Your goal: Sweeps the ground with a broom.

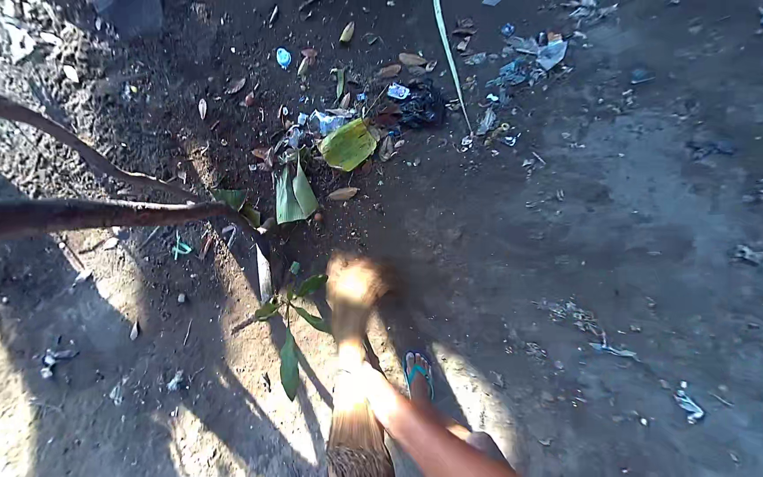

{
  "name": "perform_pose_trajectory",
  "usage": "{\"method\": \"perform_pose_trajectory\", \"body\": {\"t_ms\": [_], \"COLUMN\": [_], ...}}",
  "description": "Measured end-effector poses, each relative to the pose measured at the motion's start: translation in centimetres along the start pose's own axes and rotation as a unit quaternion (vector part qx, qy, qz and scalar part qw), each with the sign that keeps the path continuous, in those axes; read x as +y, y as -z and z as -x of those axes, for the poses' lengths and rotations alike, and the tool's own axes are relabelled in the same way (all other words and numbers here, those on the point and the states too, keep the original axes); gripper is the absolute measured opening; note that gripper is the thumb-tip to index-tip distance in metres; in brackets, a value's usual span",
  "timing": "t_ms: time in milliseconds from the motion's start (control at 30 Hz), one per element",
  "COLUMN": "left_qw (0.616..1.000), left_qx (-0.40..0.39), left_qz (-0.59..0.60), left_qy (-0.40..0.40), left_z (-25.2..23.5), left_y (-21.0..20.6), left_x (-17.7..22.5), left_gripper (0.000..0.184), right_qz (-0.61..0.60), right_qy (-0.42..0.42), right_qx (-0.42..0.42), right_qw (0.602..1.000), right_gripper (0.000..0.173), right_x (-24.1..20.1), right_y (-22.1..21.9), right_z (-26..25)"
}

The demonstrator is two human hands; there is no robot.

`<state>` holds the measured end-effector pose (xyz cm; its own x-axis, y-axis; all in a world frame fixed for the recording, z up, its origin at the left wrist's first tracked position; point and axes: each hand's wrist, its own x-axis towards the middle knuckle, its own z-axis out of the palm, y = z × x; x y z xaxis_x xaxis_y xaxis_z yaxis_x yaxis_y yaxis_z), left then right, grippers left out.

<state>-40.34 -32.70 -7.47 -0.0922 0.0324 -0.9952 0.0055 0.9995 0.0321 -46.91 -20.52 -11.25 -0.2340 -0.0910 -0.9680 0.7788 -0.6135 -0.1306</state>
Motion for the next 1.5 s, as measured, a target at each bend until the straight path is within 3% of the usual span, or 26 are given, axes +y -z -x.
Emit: {"method": "perform_pose_trajectory", "body": {"t_ms": [33, 100, 167, 233, 300, 400, 467, 533, 600, 667, 733, 767, 833, 900, 967, 1133, 1233, 1300, 1400, 1433, 1500], "left_qw": [0.998, 0.993, 0.991, 0.992, 0.993, 0.993, 0.991, 0.991, 0.995, 0.996, 0.995, 0.994, 0.994, 0.995, 0.995, 0.992, 0.996, 0.998, 0.988, 0.984, 0.986], "left_qx": [0.01, 0.019, 0.02, 0.012, 0.008, -0.024, -0.017, -0.007, 0.013, 0.035, 0.062, 0.084, 0.101, 0.089, 0.063, 0.049, 0.058, 0.069, 0.126, 0.138, 0.133], "left_qz": [-0.062, -0.118, -0.129, -0.127, -0.113, -0.115, -0.129, -0.13, -0.102, -0.076, -0.066, -0.057, -0.027, -0.034, -0.071, -0.11, -0.07, -0.014, 0.081, 0.096, 0.088], "left_qy": [-0.008, -0.004, -0.01, -0.015, -0.026, -0.024, -0.017, -0.019, -0.017, -0.009, -0.031, -0.042, -0.029, 0.0, 0.012, 0.022, 0.022, 0.009, -0.047, -0.058, -0.056], "left_z": [-2.4, -5.6, -7.1, -7.3, -7.4, -6.5, -6.8, -6.9, -6.5, -6.5, -7.7, -8.6, -8.7, -9.0, -9.1, -9.6, -9.8, -9.2, -7.4, -7.0, -6.8], "left_y": [-0.7, -1.6, -1.9, -1.5, -0.6, 1.3, 1.8, 2.4, 3.7, 4.8, 4.7, 4.6, 4.4, 5.1, 5.3, 6.3, 7.6, 9.2, 11.6, 12.1, 12.2], "left_x": [-0.9, -2.7, -3.7, -4.6, -4.4, -3.1, -2.8, -2.0, -0.8, 0.3, 0.2, 0.4, 1.8, 3.8, 6.2, 11.2, 12.7, 14.0, 15.7, 16.3, 17.2], "left_gripper": [0.071, 0.089, 0.093, 0.093, 0.093, 0.089, 0.088, 0.089, 0.091, 0.09, 0.088, 0.088, 0.085, 0.085, 0.085, 0.084, 0.081, 0.076, 0.067, 0.065, 0.065], "right_qz": [0.104, 0.306, 0.442, 0.484, 0.405, 0.157, 0.007, -0.068, -0.02, 0.185, 0.41, 0.485, 0.608, 0.645, 0.6, 0.246, 0.016, -0.04, 0.113, 0.22, 0.419], "right_qy": [0.035, 0.096, 0.166, 0.2, 0.203, 0.176, 0.159, 0.125, 0.091, 0.084, 0.088, 0.114, 0.171, 0.23, 0.257, 0.211, 0.174, 0.145, 0.051, 0.029, 0.036], "right_qx": [-0.063, -0.125, -0.094, -0.054, 0.001, 0.132, 0.223, 0.257, 0.193, 0.027, -0.075, -0.088, -0.08, -0.06, -0.04, 0.138, 0.256, 0.268, 0.12, 0.047, -0.051], "right_qw": [0.992, 0.939, 0.876, 0.85, 0.891, 0.963, 0.962, 0.956, 0.977, 0.979, 0.905, 0.863, 0.771, 0.727, 0.756, 0.936, 0.951, 0.951, 0.985, 0.974, 0.906], "right_gripper": [0.06, 0.083, 0.096, 0.101, 0.1, 0.1, 0.096, 0.092, 0.078, 0.081, 0.094, 0.094, 0.088, 0.091, 0.097, 0.1, 0.098, 0.094, 0.095, 0.097, 0.099], "right_x": [-2.3, -8.1, -13.3, -14.8, -13.2, -7.0, -4.1, -3.0, -3.5, -5.0, -10.4, -14.4, -21.6, -26.5, -27.2, -20.0, -16.9, -15.8, -15.7, -17.2, -22.0], "right_y": [-2.1, -4.1, -3.2, -0.2, 3.9, 8.3, 9.3, 8.8, 7.0, 5.5, 2.9, 1.6, 0.3, 1.7, 6.5, 21.5, 25.7, 25.5, 21.3, 19.2, 15.0], "right_z": [-2.8, -8.2, -11.9, -12.8, -9.2, -2.2, -0.4, -0.4, -2.2, -7.7, -12.5, -14.1, -15.1, -14.9, -12.5, -1.0, 0.9, -1.0, -6.1, -7.9, -11.5]}}
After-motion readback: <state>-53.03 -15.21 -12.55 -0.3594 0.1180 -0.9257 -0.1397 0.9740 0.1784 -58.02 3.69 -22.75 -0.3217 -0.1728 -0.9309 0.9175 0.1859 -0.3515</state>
